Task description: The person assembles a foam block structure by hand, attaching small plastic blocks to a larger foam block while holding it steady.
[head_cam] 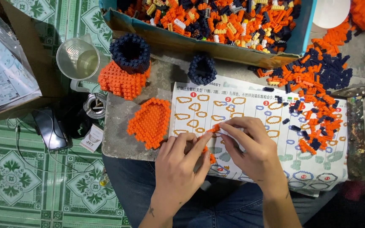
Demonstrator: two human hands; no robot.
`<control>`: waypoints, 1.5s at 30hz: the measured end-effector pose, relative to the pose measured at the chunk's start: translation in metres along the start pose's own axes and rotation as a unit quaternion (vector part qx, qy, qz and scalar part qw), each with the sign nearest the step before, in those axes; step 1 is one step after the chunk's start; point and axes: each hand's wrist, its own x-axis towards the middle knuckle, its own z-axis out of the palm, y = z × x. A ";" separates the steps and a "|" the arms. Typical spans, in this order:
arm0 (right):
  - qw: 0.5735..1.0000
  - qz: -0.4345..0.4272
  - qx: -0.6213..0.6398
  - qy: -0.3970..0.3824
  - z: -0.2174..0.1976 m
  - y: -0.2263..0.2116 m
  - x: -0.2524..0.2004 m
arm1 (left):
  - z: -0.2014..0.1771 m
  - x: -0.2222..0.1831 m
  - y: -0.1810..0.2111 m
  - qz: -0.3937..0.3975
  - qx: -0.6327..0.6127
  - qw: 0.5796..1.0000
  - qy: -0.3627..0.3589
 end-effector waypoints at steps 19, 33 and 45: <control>0.968 -0.018 -0.147 0.204 -0.073 0.070 -0.065 | 0.003 -0.003 0.001 -0.006 -0.001 1.000 0.006; 0.952 0.111 -0.275 0.080 -0.113 0.087 -0.053 | 0.005 -0.005 0.002 -0.026 0.007 1.000 0.011; 0.946 0.125 -0.287 0.078 -0.131 0.100 -0.064 | 0.006 -0.007 0.000 -0.017 0.005 1.000 0.017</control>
